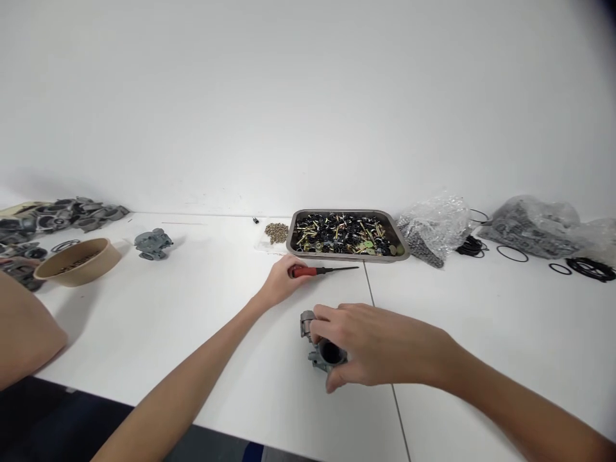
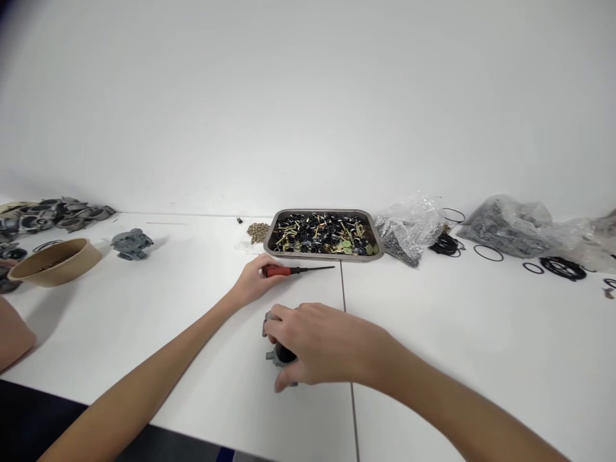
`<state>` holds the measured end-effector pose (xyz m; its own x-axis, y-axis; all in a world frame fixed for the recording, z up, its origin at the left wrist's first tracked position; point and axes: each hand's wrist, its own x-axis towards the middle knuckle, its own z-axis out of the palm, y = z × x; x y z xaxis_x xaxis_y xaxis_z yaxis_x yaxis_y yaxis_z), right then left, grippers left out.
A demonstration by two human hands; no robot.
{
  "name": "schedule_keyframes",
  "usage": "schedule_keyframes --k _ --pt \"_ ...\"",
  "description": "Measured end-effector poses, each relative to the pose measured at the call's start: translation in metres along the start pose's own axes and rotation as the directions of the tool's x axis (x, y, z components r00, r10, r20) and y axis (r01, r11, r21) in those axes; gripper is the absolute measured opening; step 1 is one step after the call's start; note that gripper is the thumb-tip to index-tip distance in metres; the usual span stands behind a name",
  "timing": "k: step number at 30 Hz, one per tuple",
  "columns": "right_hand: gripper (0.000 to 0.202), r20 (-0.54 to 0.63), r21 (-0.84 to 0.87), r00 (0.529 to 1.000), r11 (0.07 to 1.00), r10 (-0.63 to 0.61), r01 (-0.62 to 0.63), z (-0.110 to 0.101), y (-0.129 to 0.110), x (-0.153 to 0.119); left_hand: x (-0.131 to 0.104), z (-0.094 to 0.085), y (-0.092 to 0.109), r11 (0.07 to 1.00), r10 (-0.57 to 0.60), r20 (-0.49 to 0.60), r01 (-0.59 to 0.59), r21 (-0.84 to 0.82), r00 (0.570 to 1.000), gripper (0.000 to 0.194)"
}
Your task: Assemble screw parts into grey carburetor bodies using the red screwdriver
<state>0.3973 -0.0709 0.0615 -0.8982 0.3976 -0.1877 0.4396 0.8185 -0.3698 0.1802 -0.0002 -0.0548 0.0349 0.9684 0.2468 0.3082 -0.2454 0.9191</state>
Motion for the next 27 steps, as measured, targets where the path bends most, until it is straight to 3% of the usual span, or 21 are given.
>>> schedule_keyframes --k 5,8,10,12,15,19,27 --pt "0.030 0.051 0.350 0.998 0.936 0.036 -0.051 -0.029 0.015 -0.009 0.009 -0.040 0.016 0.892 -0.171 0.013 0.161 -0.423 0.985 0.026" --pt "0.036 0.116 0.567 0.992 0.823 -0.044 -0.030 -0.028 0.047 0.002 0.016 -0.078 0.012 0.781 -0.234 -0.095 0.129 -0.611 0.968 0.024" --pt "0.040 0.115 0.798 0.971 0.602 -0.207 0.034 -0.012 0.076 0.017 0.019 -0.101 0.001 0.717 -0.282 -0.227 0.047 -0.695 0.932 0.029" --pt "0.051 0.015 0.970 0.957 0.237 -0.290 0.057 0.012 0.103 0.033 0.021 -0.119 -0.014 0.672 -0.344 -0.354 -0.035 -0.740 0.870 0.032" --pt "0.046 -0.047 0.995 0.978 0.081 -0.202 0.065 0.044 0.130 0.051 0.021 -0.132 -0.037 0.637 -0.429 -0.479 -0.119 -0.762 0.766 0.030" --pt "0.039 -0.036 0.999 0.986 0.030 -0.161 0.041 0.058 0.138 0.055 0.023 -0.131 -0.051 0.629 -0.479 -0.538 -0.156 -0.761 0.694 0.023" --pt "0.036 -0.004 1.000 0.987 -0.001 -0.160 0.004 0.052 0.134 0.052 0.026 -0.124 -0.051 0.669 -0.468 -0.567 -0.148 -0.729 0.678 0.024"
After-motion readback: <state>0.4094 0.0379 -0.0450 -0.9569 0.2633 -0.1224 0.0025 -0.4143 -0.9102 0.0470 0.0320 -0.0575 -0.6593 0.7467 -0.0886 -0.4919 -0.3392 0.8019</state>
